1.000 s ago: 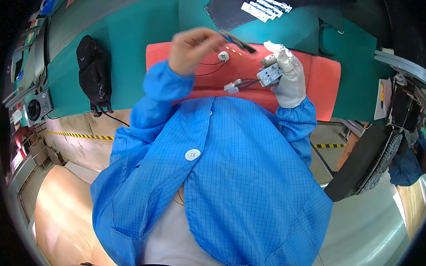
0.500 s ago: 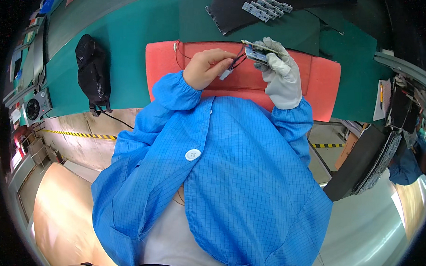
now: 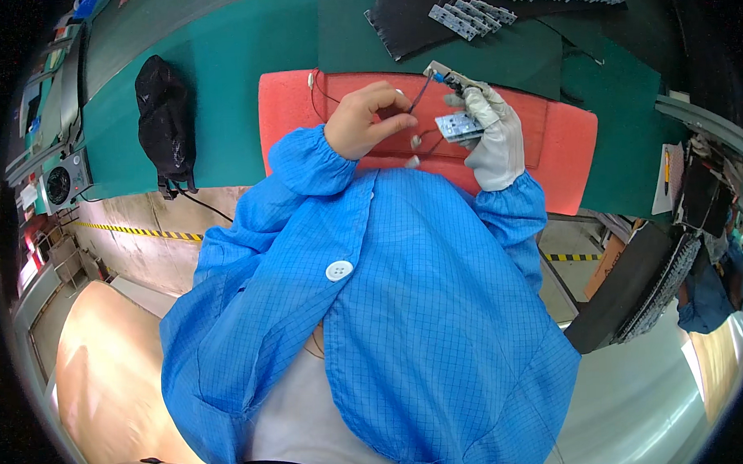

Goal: Manually assembling and inspecting small electronic components on circuit boards at a production workstation.

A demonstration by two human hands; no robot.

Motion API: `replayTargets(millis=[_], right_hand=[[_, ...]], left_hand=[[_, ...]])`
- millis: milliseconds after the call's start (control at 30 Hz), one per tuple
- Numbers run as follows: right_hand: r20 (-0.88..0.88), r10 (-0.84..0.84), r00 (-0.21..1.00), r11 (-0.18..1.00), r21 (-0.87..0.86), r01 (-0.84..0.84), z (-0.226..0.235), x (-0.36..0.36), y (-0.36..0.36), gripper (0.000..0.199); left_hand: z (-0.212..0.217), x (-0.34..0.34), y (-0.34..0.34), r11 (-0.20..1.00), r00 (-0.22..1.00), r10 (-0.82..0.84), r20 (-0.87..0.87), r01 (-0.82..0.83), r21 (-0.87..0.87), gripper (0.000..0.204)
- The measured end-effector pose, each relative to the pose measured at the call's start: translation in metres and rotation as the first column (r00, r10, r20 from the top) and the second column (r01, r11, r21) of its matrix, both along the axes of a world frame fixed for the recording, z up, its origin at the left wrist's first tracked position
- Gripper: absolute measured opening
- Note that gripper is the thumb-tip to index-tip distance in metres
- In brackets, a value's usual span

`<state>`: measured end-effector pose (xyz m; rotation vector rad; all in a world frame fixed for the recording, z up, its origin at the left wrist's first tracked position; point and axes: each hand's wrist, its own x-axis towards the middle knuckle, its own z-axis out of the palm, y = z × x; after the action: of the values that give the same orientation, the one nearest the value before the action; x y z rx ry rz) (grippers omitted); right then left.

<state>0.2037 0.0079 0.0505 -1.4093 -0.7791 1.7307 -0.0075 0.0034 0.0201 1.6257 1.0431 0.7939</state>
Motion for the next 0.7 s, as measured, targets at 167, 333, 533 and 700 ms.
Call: replayTargets(millis=[167, 333, 533, 700], right_hand=[[-0.015, 0.045, 0.999, 0.998, 0.047, -0.045, -0.003, -0.003, -0.005, 0.039], [-0.073, 0.073, 0.995, 0.995, 0.078, -0.068, 0.002, 0.000, -0.002, 0.034], [0.183, 0.121, 0.976, 0.958, 0.234, -0.163, 0.017, 0.004, -0.004, 0.032], [0.584, 0.121, 0.803, 0.800, 0.421, -0.427, 0.024, 0.008, -0.002, 0.037]], left_hand=[[-0.013, 0.004, 0.011, 0.912, 0.959, 0.283, -0.023, -0.262, 0.317, 0.019], [-0.018, 0.003, 0.014, 0.950, 0.969, 0.247, -0.024, -0.238, 0.202, 0.021], [-0.021, 0.006, 0.010, 0.936, 0.954, 0.297, 0.043, -0.300, 0.185, 0.020], [-0.039, -0.001, 0.014, 0.840, 0.962, 0.260, -0.081, -0.184, 0.511, 0.017]])
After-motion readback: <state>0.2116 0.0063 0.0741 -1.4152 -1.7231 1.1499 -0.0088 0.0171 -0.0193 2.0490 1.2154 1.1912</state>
